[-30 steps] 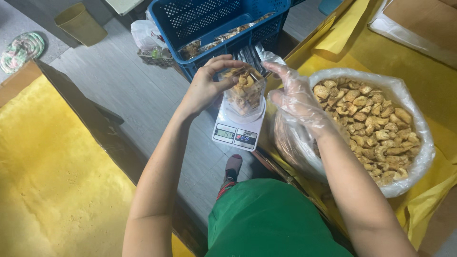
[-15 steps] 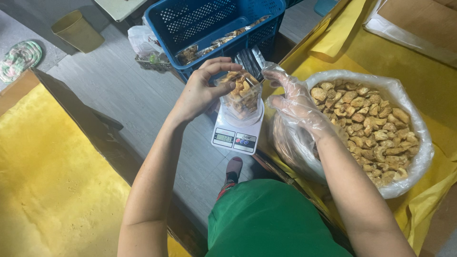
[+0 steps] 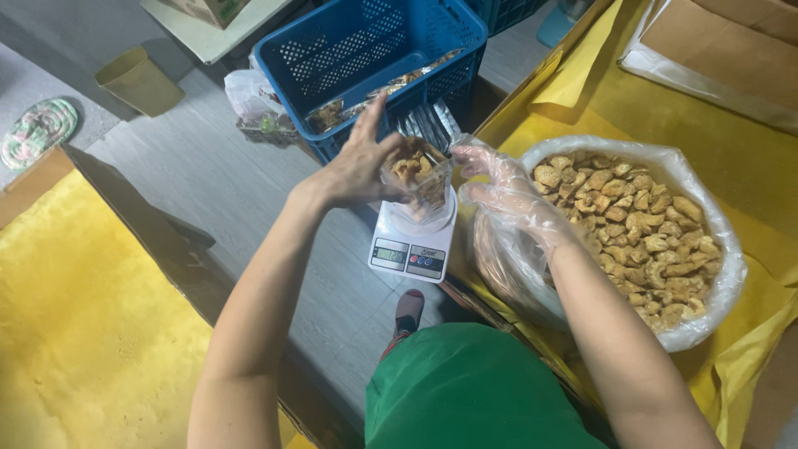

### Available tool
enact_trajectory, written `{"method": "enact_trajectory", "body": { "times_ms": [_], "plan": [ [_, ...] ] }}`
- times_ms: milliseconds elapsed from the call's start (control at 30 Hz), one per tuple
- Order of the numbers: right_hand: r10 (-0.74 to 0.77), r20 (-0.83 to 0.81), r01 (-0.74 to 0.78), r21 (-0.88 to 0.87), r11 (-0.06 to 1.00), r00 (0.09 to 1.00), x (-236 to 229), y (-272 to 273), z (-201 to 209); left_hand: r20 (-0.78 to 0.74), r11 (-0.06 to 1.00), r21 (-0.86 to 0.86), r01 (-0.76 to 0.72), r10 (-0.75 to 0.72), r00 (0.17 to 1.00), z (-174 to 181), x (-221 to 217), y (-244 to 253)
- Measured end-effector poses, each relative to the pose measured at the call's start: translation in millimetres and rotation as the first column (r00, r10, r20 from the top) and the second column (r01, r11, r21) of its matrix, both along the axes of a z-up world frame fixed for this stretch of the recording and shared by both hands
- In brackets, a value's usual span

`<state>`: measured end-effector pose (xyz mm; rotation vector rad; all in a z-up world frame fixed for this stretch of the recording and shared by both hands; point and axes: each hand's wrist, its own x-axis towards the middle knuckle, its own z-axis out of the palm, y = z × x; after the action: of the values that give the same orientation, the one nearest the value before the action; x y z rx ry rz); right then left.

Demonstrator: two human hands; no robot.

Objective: The person scoops fried snacks from a large bowl into small clear plastic bags, weighs each bag on a digital scale, and places the filled bags into a blue basket. The process is repeated multiple times throughout the clip.

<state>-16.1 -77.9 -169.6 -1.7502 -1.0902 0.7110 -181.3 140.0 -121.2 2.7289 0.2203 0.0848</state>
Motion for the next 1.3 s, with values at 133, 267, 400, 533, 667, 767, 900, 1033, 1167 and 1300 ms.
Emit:
{"method": "enact_trajectory", "body": {
  "times_ms": [133, 267, 400, 533, 667, 767, 900, 1033, 1167, 1300],
  "plan": [
    [0.052, -0.163, -0.051, 0.010, 0.999, 0.985, 2, 9, -8, 0.076, 0.984, -0.139, 0.107, -0.097, 0.992, -26, 18, 3],
    [0.022, -0.410, 0.011, 0.077, 0.997, 0.912, 3, 3, 10, 0.112, 0.955, -0.295, 0.032, 0.001, 0.994, -10, 26, 2],
    [-0.174, -0.296, 0.175, -0.023, 0.984, 0.939, 20, -31, 52, 0.254, 0.909, -0.396, 0.134, -0.032, 0.967, 43, 45, 0],
    [-0.042, -0.637, 0.259, 0.253, 0.932, 0.770, 36, -70, 85, 0.318, 0.827, -0.497, 0.262, -0.107, 0.942, 76, 81, -38],
    [-0.148, -0.524, 0.310, 0.236, 0.921, 0.839, 24, -133, 88, 0.408, 0.701, -0.524, 0.484, -0.292, 0.865, 72, 98, -103],
    [-0.093, -0.635, 0.306, 0.235, 0.922, 0.767, -3, -174, 78, 0.142, 0.848, -0.357, 0.391, -0.365, 0.920, 62, 85, -145],
    [-0.437, -0.734, 0.448, -0.202, 0.871, 0.520, -29, -196, 73, 0.069, 0.739, -0.414, 0.532, -0.558, 0.827, 60, 77, -159],
    [-0.593, -0.620, 0.462, -0.382, 0.800, 0.514, -42, -199, 87, 0.061, 0.599, -0.428, 0.677, -0.728, 0.683, 71, 88, -151],
    [-0.495, -0.643, 0.376, -0.326, 0.867, 0.585, -45, -193, 97, -0.182, 0.596, -0.405, 0.694, -0.796, 0.577, 78, 97, -162],
    [-0.460, -0.628, 0.361, -0.289, 0.887, 0.627, -47, -193, 97, -0.175, 0.564, -0.421, 0.711, -0.819, 0.546, 85, 99, -163]
  ]
}}
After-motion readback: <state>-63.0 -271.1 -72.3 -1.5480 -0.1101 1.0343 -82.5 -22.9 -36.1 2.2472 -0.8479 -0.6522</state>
